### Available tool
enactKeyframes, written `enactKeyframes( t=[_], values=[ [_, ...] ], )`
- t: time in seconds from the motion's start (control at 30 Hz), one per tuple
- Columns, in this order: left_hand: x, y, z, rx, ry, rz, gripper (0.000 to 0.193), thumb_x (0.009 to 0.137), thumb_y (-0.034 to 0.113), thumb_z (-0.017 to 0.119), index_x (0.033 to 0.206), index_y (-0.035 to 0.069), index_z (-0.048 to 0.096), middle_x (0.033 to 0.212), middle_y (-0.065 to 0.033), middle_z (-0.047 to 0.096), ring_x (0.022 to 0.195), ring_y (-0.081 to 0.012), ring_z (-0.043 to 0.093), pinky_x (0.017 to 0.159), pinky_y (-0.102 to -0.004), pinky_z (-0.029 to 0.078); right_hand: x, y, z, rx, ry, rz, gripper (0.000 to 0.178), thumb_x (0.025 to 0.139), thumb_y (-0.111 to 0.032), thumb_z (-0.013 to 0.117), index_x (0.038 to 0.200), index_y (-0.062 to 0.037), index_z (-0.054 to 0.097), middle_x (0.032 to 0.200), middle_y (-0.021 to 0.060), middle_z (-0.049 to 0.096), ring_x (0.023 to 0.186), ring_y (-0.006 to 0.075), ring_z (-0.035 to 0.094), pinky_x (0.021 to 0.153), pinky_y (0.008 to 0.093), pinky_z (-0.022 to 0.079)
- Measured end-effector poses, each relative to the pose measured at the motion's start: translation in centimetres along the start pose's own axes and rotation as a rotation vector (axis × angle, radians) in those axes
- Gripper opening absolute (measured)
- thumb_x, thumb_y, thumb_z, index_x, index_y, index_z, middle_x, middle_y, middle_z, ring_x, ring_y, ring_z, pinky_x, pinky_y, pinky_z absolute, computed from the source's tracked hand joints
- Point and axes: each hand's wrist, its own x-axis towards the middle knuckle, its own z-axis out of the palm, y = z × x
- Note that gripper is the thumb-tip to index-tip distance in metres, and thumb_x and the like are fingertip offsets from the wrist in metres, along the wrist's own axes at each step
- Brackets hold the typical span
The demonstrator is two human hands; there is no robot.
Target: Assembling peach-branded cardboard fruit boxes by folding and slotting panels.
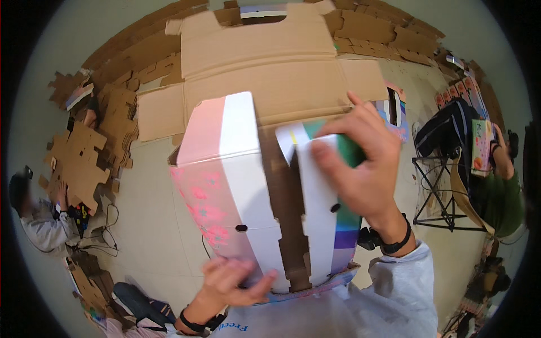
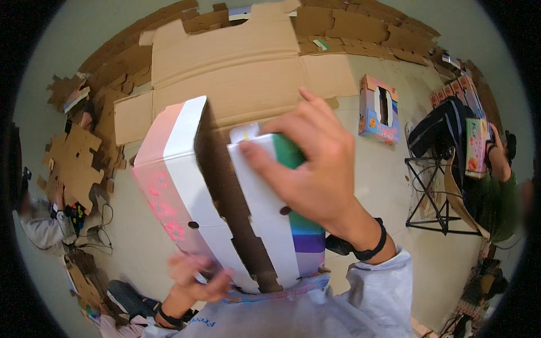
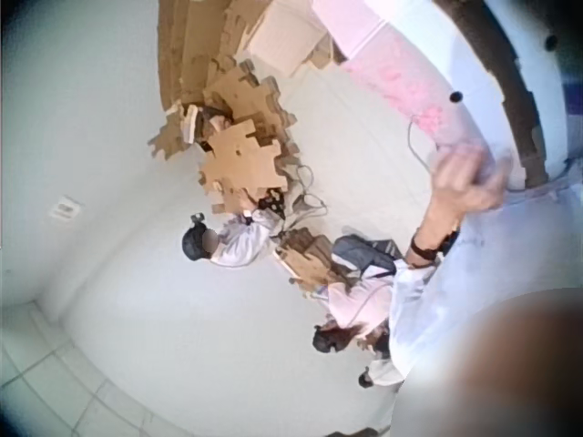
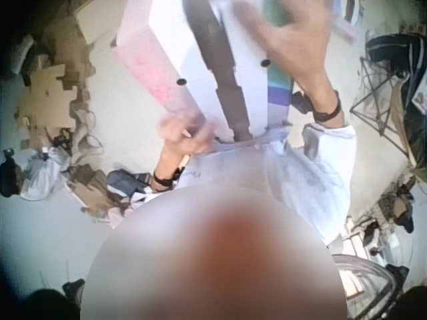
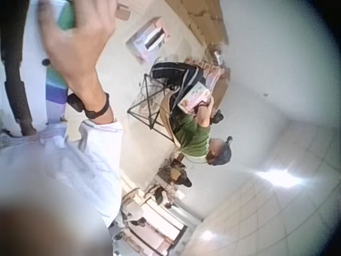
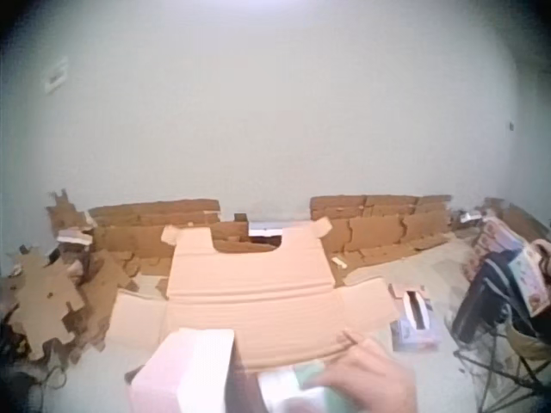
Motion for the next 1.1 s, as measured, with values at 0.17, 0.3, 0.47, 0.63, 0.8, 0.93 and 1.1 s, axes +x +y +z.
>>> enactKeyframes(
  t=[0.17, 0.3, 0.47, 0.63, 0.8, 0.93, 1.1],
  values=[
    [8.2, -6.5, -2.7, -0.029, 0.093, -0.329, 0.053, 0.096, 0.037, 0.065, 0.140, 0.009, 0.064, 0.152, -0.0278, 0.045, 0.144, -0.0514, 0.040, 0.117, -0.0615, 0.032, -0.1, 0.4, 0.8, -0.003, 0.078, -0.022, 0.021, 0.084, -0.020, 0.084, 0.091, -0.0030, 0.074, 0.083, 0.0118, 0.066, 0.080, 0.0315, 0.064, 0.091, 0.0417, 0.052],
    [17.3, -9.2, -2.7, 0.122, -0.025, -0.065, 0.048, 0.096, 0.035, 0.070, 0.131, 0.002, 0.067, 0.134, -0.0179, 0.067, 0.133, -0.0331, 0.058, 0.115, -0.0454, 0.039, 0.5, 0.3, 0.8, 0.001, 0.116, 0.023, 0.018, 0.092, -0.020, 0.078, 0.098, -0.0031, 0.075, 0.087, 0.0085, 0.071, 0.081, 0.0224, 0.065, 0.083, 0.0298, 0.051],
    [17.9, -8.4, -1.4, -0.174, -0.006, -0.289, 0.029, 0.086, 0.007, 0.083, 0.113, 0.000, 0.075, 0.105, -0.0064, 0.073, 0.092, -0.0115, 0.064, 0.082, -0.0227, 0.047, -0.8, 1.6, 0.0, 0.140, 0.269, 0.120, 0.023, 0.096, -0.023, 0.078, 0.107, -0.0035, 0.076, 0.095, 0.0002, 0.073, 0.088, 0.0070, 0.062, 0.079, 0.0220, 0.047],
    [15.5, -10.3, -1.5, -0.260, 0.206, -0.287, 0.018, 0.096, 0.013, 0.078, 0.107, -0.001, 0.078, 0.087, 0.0030, 0.069, 0.074, -0.0016, 0.058, 0.066, -0.0164, 0.042, -1.4, 1.1, -0.7, 0.108, 0.274, 0.137, 0.034, 0.105, -0.026, 0.062, 0.128, -0.0017, 0.071, 0.119, 0.0091, 0.074, 0.106, 0.0140, 0.068, 0.092, 0.0254, 0.050],
    [15.6, -9.3, -2.8, -0.149, 0.043, -0.538, 0.020, 0.103, 0.011, 0.069, 0.109, -0.006, 0.076, 0.094, -0.0021, 0.070, 0.085, -0.0063, 0.060, 0.075, -0.0179, 0.044, -0.2, -3.1, 2.0, -0.046, 0.388, 0.277, 0.058, 0.107, -0.044, 0.044, 0.133, 0.0048, 0.061, 0.121, 0.0209, 0.064, 0.108, 0.0252, 0.064, 0.098, 0.0376, 0.050],
    [15.9, -9.4, -2.3, -0.037, 0.080, -0.210, 0.025, 0.107, 0.014, 0.062, 0.110, -0.008, 0.075, 0.106, -0.0067, 0.071, 0.094, -0.0117, 0.064, 0.086, -0.0225, 0.047, -3.1, 4.8, -1.1, 0.572, 0.367, 0.216, 0.046, 0.110, -0.034, 0.051, 0.136, 0.0004, 0.065, 0.124, 0.0108, 0.072, 0.110, 0.0155, 0.068, 0.095, 0.0282, 0.051],
    [13.2, -12.9, 0.0, -0.345, 0.794, -0.749, 0.025, 0.108, 0.019, 0.055, 0.116, -0.001, 0.066, 0.109, -0.0062, 0.070, 0.105, -0.0138, 0.065, 0.096, -0.0302, 0.051, -2.3, 9.2, -0.3, 0.287, 0.237, 0.482, 0.056, 0.112, -0.041, 0.041, 0.139, 0.0039, 0.060, 0.122, 0.0134, 0.072, 0.106, 0.0200, 0.071, 0.093, 0.0326, 0.057]
  ],
)
